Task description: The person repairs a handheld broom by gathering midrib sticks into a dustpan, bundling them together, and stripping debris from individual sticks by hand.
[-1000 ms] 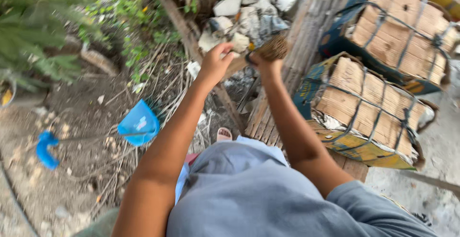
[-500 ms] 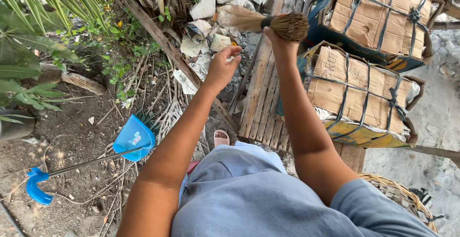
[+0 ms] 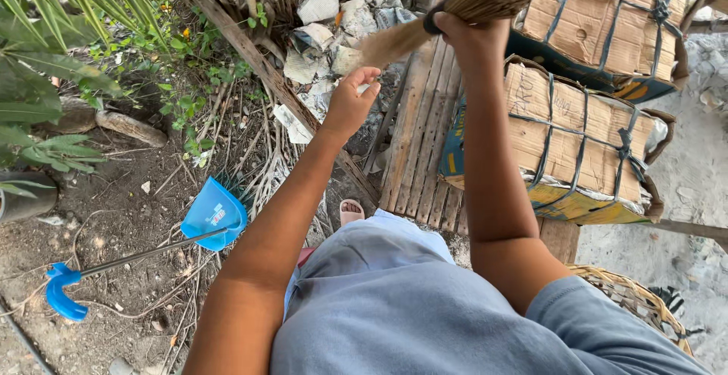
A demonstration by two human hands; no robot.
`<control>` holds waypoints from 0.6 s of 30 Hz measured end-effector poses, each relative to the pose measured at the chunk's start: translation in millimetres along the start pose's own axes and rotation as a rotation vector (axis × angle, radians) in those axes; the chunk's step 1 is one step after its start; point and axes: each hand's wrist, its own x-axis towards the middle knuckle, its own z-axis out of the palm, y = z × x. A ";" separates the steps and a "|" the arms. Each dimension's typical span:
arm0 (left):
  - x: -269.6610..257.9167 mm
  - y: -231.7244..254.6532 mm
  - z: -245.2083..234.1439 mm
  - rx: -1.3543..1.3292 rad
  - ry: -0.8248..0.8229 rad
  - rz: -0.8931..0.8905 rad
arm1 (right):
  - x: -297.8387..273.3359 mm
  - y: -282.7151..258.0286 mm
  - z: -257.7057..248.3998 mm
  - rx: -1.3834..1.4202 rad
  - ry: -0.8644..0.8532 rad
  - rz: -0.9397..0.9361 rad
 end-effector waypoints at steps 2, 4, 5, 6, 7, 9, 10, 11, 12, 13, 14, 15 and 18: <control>-1.1 3.4 -4.8 0.002 0.028 0.068 | 10.5 31.3 14.8 -0.094 -0.010 -0.077; -3.5 4.0 -13.1 0.072 -0.016 -0.167 | 14.4 73.6 35.7 -0.206 -0.055 -0.119; -3.2 2.9 -14.1 0.072 -0.014 -0.165 | 12.8 94.3 47.4 -0.191 -0.023 -0.113; -2.6 0.3 -15.0 0.019 0.003 -0.093 | 10.0 111.4 56.4 -0.176 0.009 -0.107; -2.3 -3.4 -17.0 -0.033 0.021 -0.022 | 3.8 123.2 53.6 -0.174 0.007 -0.109; -6.8 -11.2 -21.8 0.012 0.030 -0.023 | -14.4 127.0 40.9 -0.277 -0.176 -0.068; -8.3 -14.1 -24.8 0.055 0.037 -0.025 | -16.4 117.1 40.4 -0.275 -0.180 -0.069; -9.7 -16.6 -26.2 0.052 0.040 -0.034 | -17.7 101.4 34.5 -0.235 -0.149 0.083; -9.0 -17.9 -28.1 0.074 0.056 -0.042 | -18.1 81.7 29.2 -0.195 -0.117 0.235; -8.2 -17.1 -27.6 0.095 0.067 -0.044 | -16.7 59.7 22.4 -0.200 -0.116 0.238; -9.8 -14.8 -23.9 0.091 0.065 -0.048 | -13.9 38.2 15.3 -0.183 -0.071 0.304; -8.4 -10.6 -20.9 0.049 0.049 -0.077 | -12.8 21.0 13.5 -0.159 -0.023 0.365; -6.0 0.6 -17.6 -0.011 0.009 -0.096 | -5.3 4.9 10.6 0.031 -0.023 0.100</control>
